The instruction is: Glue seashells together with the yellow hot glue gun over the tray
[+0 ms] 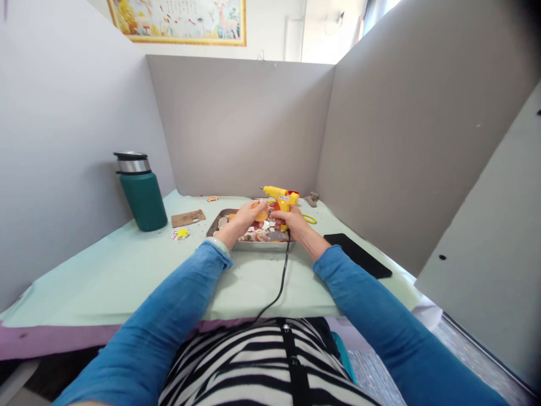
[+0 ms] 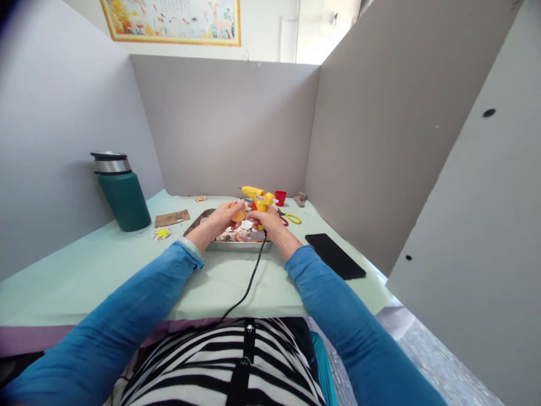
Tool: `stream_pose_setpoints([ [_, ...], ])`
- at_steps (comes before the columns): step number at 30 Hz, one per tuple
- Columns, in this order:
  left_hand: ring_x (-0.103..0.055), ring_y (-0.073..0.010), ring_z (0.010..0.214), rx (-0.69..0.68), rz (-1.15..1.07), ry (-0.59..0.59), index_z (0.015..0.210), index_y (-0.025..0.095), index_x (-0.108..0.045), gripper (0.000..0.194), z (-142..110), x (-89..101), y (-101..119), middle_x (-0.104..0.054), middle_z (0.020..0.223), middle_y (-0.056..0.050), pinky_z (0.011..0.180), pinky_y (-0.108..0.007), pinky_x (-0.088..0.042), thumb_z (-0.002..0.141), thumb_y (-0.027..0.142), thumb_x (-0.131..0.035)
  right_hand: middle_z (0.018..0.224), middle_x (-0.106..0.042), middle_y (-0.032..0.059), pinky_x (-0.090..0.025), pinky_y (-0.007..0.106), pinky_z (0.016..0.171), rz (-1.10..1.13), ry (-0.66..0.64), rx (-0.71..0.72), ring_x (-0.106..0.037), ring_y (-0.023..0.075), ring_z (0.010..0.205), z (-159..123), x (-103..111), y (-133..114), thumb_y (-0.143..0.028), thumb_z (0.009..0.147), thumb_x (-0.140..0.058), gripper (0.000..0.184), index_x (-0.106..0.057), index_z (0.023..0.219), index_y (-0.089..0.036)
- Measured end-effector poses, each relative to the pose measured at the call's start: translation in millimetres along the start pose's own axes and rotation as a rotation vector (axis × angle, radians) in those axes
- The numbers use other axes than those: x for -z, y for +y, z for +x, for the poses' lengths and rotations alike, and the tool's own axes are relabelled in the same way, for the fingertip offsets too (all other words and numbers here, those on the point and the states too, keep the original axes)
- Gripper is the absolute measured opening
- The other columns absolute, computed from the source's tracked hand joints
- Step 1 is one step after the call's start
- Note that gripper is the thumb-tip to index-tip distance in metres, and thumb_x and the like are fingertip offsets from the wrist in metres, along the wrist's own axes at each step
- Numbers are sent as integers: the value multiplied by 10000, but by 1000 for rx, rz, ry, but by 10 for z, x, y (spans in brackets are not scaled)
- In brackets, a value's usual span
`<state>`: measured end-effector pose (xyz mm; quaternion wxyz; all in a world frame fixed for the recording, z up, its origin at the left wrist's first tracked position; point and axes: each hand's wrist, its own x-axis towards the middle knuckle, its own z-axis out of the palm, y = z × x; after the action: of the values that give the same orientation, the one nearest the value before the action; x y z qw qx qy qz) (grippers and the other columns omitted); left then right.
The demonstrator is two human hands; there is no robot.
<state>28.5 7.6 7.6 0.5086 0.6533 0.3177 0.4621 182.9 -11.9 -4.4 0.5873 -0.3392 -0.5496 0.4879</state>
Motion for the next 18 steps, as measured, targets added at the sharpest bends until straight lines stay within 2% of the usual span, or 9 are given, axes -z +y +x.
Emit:
stream_pose_setpoints([
  [11, -422, -52, 330, 9, 82, 40, 794, 164, -524, 290, -48, -39, 67, -488, 519, 55, 331, -178, -277, 947, 407, -560, 512, -514, -69, -386, 199, 408, 17, -11, 13, -429, 71, 424, -24, -8, -21, -183, 547, -725, 350, -614, 879, -173],
  [18, -390, -44, 321, -23, 125, 112, 734, 159, -536, 306, -55, -64, 96, -467, 473, 60, 343, -186, -258, 923, 390, -602, 525, -532, -61, -376, 206, 409, -3, -2, 12, -449, 76, 424, -49, -21, -49, -193, 545, -725, 338, -608, 862, -173],
])
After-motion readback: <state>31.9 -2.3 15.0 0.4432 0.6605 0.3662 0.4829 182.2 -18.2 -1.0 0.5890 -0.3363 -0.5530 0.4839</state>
